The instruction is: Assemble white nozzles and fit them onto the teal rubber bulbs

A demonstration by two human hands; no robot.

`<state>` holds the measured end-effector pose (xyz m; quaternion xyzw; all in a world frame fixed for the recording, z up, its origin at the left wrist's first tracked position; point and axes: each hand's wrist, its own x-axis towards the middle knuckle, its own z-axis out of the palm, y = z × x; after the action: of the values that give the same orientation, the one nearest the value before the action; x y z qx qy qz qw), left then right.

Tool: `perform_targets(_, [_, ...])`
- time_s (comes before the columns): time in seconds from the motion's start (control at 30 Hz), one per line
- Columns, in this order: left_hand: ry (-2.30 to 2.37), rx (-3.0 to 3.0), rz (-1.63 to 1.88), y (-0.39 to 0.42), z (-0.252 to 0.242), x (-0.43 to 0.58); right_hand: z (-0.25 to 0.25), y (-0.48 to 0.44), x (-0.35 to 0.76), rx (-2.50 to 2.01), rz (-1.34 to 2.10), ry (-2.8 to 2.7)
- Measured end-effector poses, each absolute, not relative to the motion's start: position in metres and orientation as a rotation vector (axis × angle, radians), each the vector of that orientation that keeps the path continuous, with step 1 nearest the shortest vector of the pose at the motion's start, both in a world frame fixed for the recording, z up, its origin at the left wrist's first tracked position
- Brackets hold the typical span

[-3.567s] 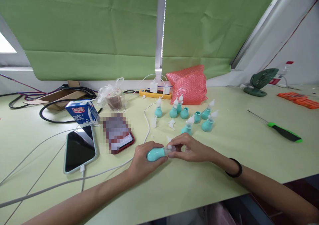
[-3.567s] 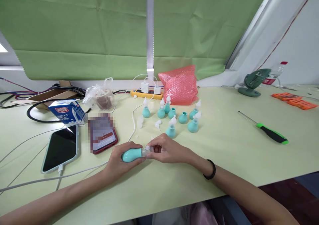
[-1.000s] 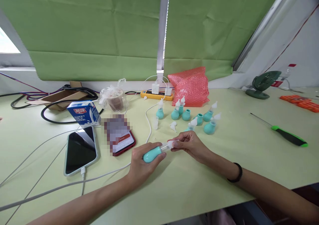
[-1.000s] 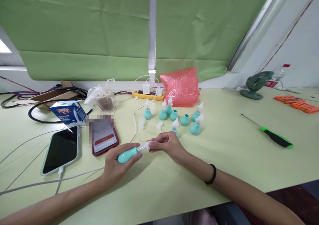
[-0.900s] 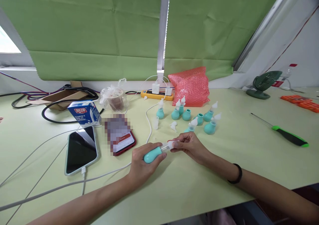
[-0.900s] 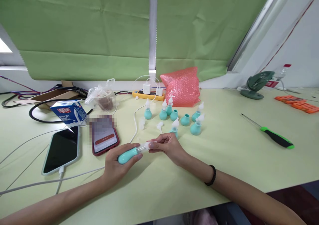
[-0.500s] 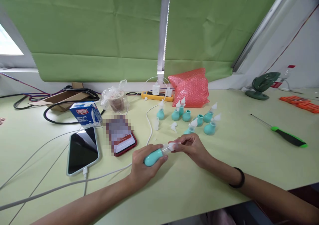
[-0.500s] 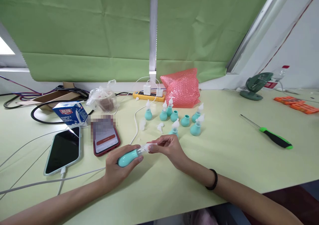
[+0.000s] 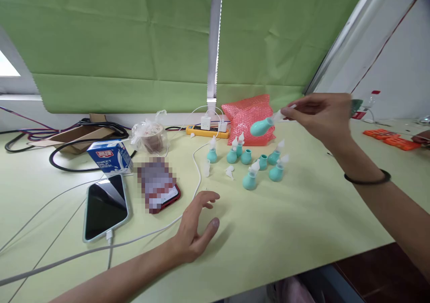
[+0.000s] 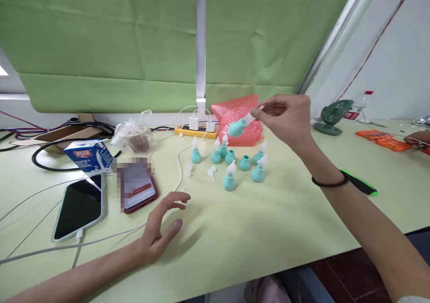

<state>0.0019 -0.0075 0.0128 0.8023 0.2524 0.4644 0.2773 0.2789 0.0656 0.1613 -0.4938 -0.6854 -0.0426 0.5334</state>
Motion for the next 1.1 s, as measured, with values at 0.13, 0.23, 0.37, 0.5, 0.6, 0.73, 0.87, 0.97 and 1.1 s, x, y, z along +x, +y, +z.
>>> perform_targets(0.13, [0.658, 2.254, 1.205, -0.007, 0.014, 0.005, 0.141, 0.13, 0.306, -1.542, -0.204, -1.791])
perform_targets(0.23, [0.692, 2.247, 1.194, -0.006, 0.014, 0.007, 0.117, 0.158, 0.315, -1.713, -0.179, -1.865])
perform_targets(0.37, [0.721, 2.259, 1.176, -0.006, 0.014, 0.008, 0.096, 0.171, 0.321, -1.829, -0.13, -1.927])
perform_targets(0.5, [0.738, 2.266, 1.162, -0.006, 0.013, 0.009, 0.094, 0.17, 0.324, -1.877, -0.175, -1.921])
perform_targets(0.6, [0.745, 2.262, 1.161, -0.006, 0.013, 0.009, 0.099, 0.159, 0.315, -1.858, -0.266, -1.889])
perform_targets(0.73, [0.76, 2.27, 1.153, -0.006, 0.012, 0.009, 0.108, 0.122, 0.276, -1.378, -0.556, -1.982])
perform_targets(0.87, [0.795, 2.293, 1.122, -0.006, 0.012, 0.009, 0.111, 0.079, 0.224, -0.984, -0.592, -2.387])
perform_targets(0.97, [0.819, 2.332, 1.087, -0.005, 0.012, 0.009, 0.102, 0.064, 0.193, -1.113, -0.548, -2.634])
perform_targets(1.1, [0.844, 2.466, 0.972, -0.005, 0.012, 0.011, 0.077, 0.064, 0.17, -1.345, -0.461, -2.874])
